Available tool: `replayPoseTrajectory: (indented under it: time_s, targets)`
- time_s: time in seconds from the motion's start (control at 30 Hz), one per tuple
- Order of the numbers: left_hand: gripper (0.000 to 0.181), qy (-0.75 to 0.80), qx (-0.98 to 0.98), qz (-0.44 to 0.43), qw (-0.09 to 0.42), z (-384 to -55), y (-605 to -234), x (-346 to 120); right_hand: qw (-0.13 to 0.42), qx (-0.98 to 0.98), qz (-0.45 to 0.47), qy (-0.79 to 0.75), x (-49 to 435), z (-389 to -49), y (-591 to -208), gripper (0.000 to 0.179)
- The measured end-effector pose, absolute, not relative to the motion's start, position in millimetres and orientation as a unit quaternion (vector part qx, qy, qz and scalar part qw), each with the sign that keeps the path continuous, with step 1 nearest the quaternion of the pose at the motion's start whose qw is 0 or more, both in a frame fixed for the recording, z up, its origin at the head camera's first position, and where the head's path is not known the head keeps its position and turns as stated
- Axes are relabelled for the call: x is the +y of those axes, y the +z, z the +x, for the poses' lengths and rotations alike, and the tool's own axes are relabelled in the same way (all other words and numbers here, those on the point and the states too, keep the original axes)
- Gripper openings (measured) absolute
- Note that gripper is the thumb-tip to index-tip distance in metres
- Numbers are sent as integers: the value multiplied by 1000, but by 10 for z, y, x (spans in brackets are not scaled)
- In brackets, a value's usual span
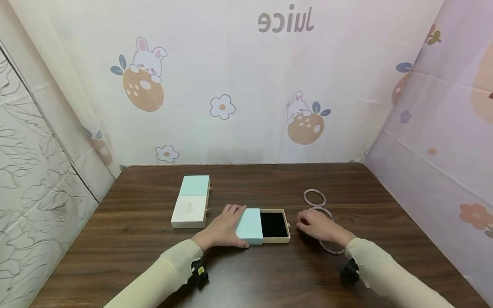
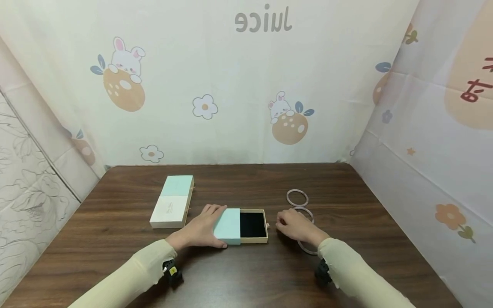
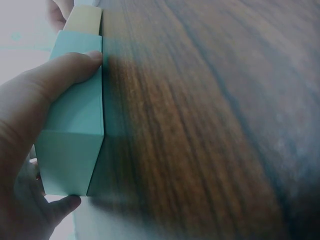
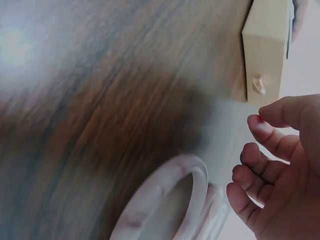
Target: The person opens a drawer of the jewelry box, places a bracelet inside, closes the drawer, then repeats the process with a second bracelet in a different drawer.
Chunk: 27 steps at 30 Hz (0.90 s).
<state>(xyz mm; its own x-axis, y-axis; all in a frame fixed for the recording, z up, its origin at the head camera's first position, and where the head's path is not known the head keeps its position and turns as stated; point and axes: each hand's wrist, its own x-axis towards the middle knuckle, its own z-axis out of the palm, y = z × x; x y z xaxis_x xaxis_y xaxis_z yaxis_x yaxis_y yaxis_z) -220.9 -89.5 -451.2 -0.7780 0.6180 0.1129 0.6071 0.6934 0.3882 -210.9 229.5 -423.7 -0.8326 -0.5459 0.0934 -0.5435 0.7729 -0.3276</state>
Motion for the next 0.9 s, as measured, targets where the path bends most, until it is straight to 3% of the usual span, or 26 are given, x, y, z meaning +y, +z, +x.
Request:
replayPoseTrajectory:
  time_s: [0.43,0.7,0.9]
  targets:
    - [107,209,919,334,14,-2215,-4520,-890,-16,957,-247,-154,2605,-1981,-4136,25]
    - [107,211,919,333,12,-2222,-4531,-896,-35,971,-209,-110,2821,-1871,-4100,18]
    - [106,212,917,336,10,-2214,-4531,-895,-12,980,-174,-91,2992,-1767,-4166,19]
